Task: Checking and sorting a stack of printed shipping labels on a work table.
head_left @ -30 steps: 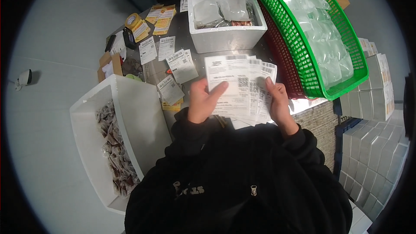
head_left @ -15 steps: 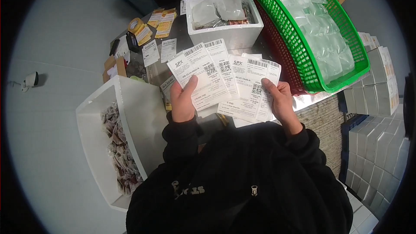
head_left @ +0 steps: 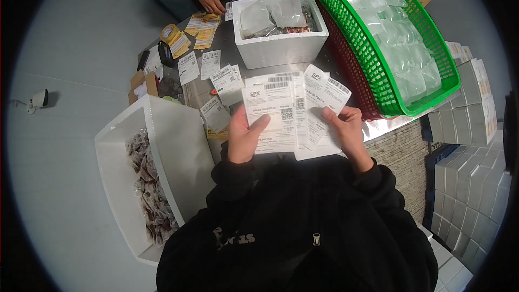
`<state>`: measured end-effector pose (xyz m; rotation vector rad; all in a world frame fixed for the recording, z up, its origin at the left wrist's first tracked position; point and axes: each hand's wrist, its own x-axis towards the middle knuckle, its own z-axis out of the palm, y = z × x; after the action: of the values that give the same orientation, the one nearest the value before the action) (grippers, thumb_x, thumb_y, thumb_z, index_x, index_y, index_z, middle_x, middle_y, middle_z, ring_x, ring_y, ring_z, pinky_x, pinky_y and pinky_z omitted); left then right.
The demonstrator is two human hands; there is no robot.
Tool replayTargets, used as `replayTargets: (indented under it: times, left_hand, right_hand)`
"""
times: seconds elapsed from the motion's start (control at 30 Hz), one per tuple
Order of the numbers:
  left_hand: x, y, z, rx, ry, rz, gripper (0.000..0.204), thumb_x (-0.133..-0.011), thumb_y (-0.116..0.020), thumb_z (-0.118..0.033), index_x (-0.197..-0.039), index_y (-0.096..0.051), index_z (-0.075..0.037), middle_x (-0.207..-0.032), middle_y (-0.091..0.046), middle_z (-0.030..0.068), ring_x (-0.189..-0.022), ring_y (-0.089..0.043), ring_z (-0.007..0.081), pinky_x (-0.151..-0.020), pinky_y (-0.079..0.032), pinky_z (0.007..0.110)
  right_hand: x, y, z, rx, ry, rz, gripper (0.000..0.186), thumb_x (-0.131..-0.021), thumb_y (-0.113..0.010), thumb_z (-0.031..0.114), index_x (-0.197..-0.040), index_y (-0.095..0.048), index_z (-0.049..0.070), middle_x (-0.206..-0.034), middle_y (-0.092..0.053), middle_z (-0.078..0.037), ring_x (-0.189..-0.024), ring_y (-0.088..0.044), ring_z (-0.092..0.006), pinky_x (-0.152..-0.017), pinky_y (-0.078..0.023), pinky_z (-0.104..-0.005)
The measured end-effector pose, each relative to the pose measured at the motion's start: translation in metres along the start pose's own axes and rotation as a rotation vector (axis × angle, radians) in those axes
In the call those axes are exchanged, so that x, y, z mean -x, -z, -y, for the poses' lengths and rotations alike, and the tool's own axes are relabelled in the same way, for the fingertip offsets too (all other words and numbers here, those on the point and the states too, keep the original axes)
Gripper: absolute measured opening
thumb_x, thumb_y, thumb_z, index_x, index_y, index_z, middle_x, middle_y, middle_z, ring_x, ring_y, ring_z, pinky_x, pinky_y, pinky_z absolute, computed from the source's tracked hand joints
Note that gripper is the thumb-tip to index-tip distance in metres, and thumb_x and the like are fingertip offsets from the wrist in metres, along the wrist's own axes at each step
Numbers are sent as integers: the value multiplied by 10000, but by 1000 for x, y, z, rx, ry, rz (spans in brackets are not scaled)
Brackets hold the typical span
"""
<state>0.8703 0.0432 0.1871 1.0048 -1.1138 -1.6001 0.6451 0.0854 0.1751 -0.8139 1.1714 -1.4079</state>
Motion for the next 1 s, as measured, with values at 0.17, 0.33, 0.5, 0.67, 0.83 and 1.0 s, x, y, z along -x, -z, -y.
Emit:
replayTargets:
  times: [0.17, 0.33, 0.5, 0.67, 0.83, 1.0]
  left_hand:
    - [-5, 6, -6, 32, -2, 98, 348, -851, -570, 30, -1189, -492, 57, -1116, -614, 112, -993, -587, 150, -875, -456, 280]
    - [-8, 6, 3, -224, 5, 257, 360, -847, -632, -17, -1177, -498, 32, -1090, -626, 93, -979, -593, 153, -870, -458, 277]
    - [-10, 4, 9, 42, -51, 39, 290, -860, -576, 6, -1144, -526, 37, -1078, -633, 103, -957, -600, 150, -860, -470, 289]
    - [-16, 18, 4, 253, -29, -28, 317, -903, -538, -42, -1207, -480, 25, -1174, -586, 109, -1043, -578, 181, -908, -452, 308]
    - [-19, 42, -5, 469, -53, -142, 360, -916, -516, -71, -1260, -458, 18, -1213, -558, 114, -1103, -544, 217, -962, -413, 350]
    - [-16, 46, -12, 486, -58, -140, 366, -910, -512, -69, -1264, -457, 11, -1218, -554, 100, -1114, -534, 221, -976, -397, 354]
  right_hand:
    - [-7, 43, -38, -245, -17, 200, 216, -892, -627, 161, -914, -698, -42, -773, -672, -28, -664, -536, -37, -614, -437, -205]
    - [-1, 9, 3, 88, -15, 213, 196, -885, -633, 118, -924, -681, -68, -811, -673, -24, -745, -545, -46, -677, -429, -205]
    - [-2, 10, 3, 97, 25, 181, 173, -868, -636, 86, -994, -686, -20, -907, -687, -61, -800, -584, -76, -741, -452, -214]
    - [-4, 6, 13, -1, -98, 139, 164, -843, -629, -4, -998, -675, -34, -917, -682, -75, -819, -600, -91, -765, -465, -215]
    - [-9, 15, 3, -152, -9, 143, 258, -849, -612, -31, -1107, -617, -42, -950, -674, -97, -845, -612, -92, -769, -483, -205]
    - [-12, 7, 10, -199, -6, 119, 335, -838, -615, -55, -1171, -572, -43, -965, -670, -101, -859, -613, -94, -784, -489, -210]
